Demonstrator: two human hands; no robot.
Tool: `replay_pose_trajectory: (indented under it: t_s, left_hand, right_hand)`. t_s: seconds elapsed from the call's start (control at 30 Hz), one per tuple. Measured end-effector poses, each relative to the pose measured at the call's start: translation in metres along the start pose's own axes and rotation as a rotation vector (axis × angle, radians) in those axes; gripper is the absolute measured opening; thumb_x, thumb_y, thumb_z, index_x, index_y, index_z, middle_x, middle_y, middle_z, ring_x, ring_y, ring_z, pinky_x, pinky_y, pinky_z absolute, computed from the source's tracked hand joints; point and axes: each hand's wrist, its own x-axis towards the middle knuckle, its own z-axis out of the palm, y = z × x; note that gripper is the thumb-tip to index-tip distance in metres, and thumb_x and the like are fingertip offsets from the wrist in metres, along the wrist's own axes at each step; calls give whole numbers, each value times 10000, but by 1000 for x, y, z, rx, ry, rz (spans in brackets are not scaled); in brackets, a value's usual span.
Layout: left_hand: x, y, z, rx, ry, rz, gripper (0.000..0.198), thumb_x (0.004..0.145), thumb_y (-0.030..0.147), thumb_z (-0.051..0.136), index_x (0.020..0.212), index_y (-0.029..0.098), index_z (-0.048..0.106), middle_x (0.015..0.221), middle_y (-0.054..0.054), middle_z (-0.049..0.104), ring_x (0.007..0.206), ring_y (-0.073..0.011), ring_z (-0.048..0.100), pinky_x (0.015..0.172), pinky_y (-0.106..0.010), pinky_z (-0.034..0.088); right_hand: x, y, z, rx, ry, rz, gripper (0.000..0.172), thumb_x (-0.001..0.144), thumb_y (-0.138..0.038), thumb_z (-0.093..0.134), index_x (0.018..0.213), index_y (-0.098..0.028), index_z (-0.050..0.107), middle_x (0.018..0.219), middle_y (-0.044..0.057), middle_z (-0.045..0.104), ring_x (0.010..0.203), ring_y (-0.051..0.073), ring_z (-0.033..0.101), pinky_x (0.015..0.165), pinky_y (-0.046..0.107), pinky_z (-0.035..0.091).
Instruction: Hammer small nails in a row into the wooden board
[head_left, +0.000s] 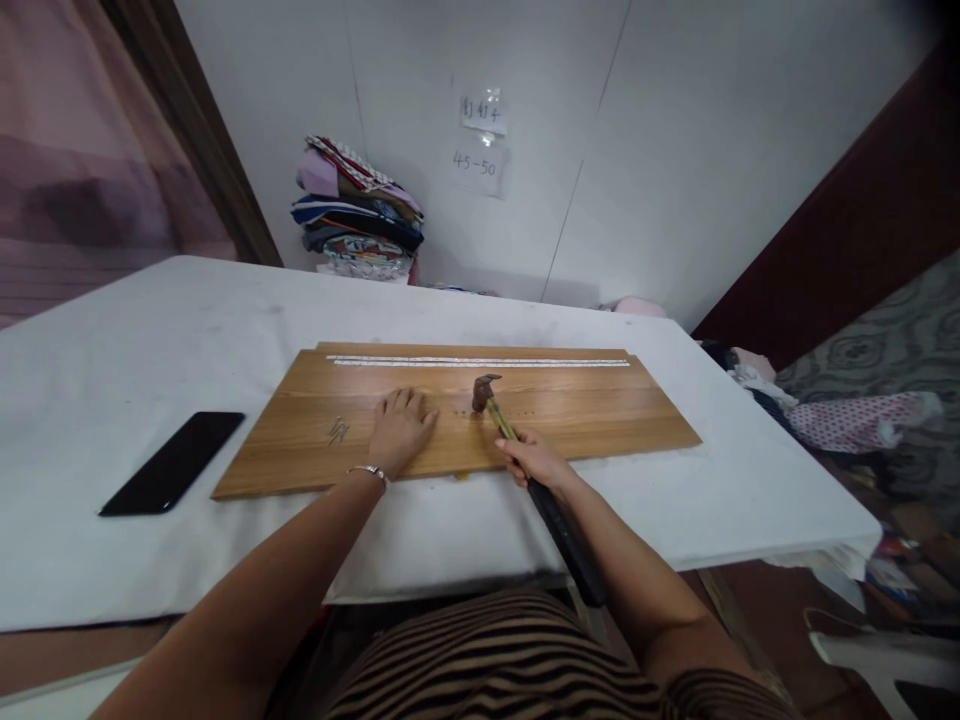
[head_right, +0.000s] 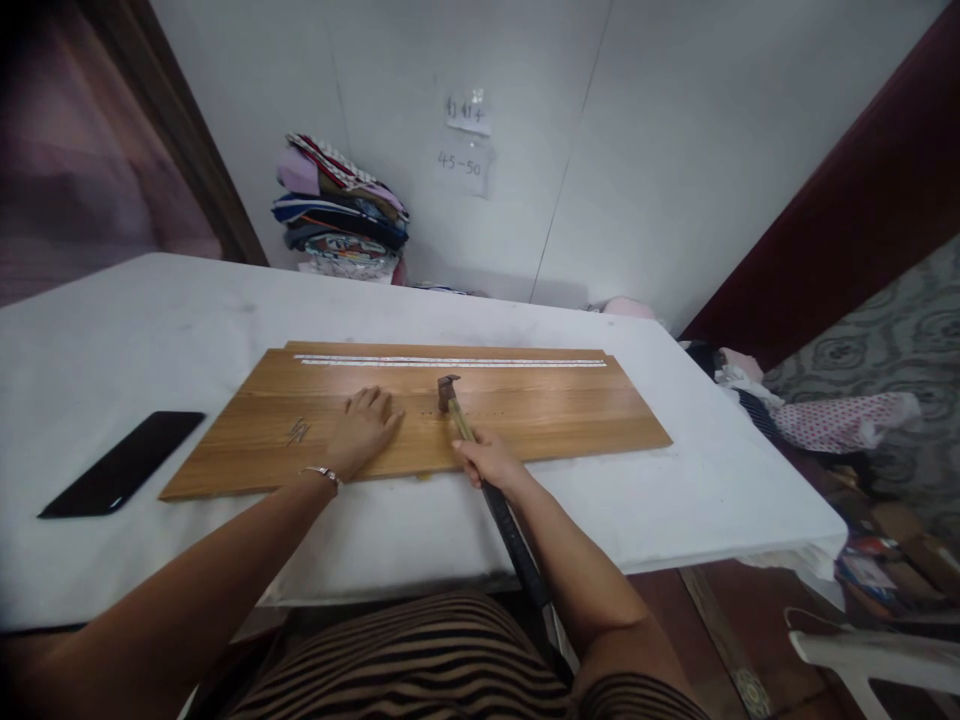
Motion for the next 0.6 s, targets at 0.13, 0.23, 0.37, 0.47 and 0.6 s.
replay_pose_trajectory:
  t_s: [0.13, 0.23, 0.37, 0.47, 0.6]
  left_hand:
    - [-1, 0, -1, 0, -8, -12, 498, 1057, 417, 464, 1386, 117, 689, 1596, -241, 617, 1552, -390, 486, 1291, -560, 359]
    - [-1, -1, 0, -5, 4, -5, 486, 1053, 422, 481, 1380, 132, 694, 1587, -238, 626, 1542, -388, 503, 1284, -561, 372]
    - [-1, -2, 2, -6, 17, 5, 485, 1047, 410, 484, 1379, 123, 692, 1582, -247, 627, 1538, -395, 503, 1282, -566, 377]
    - [-1, -1, 2, -1, 15, -1, 482, 1047, 411, 482, 1379, 131, 692, 1585, -238, 627, 1538, -390, 500, 1288, -561, 368]
    - [0, -1, 1, -14, 7, -3, 483, 1048, 406, 471, 1373, 125, 691, 1583, -242, 625, 1541, -387, 495, 1289, -565, 362]
  right_hand:
    - [-2, -1, 0, -15, -6, -8, 426, 794, -558, 757, 790, -289, 428, 470, -123, 444, 364, 87, 367, 368, 236, 309]
    - [-4, 0, 0, -6, 2, 6, 437, 760, -572, 779, 808, -288, 450, 486, -125, 455, 363, 89, 374, 364, 241, 304]
    - [-4, 1, -1, -2, -12, 20, 428, 770, -561, 768, 803, -291, 438, 478, -128, 438, 365, 88, 361, 370, 243, 298]
    - [-3, 1, -1, -12, -8, 6, 413, 797, -553, 745, 809, -290, 427, 479, -128, 439, 369, 88, 360, 378, 242, 305]
    - [0, 2, 1, -22, 25, 14, 411, 783, -559, 752, 861, -282, 458, 499, -136, 457, 359, 84, 360, 378, 240, 293]
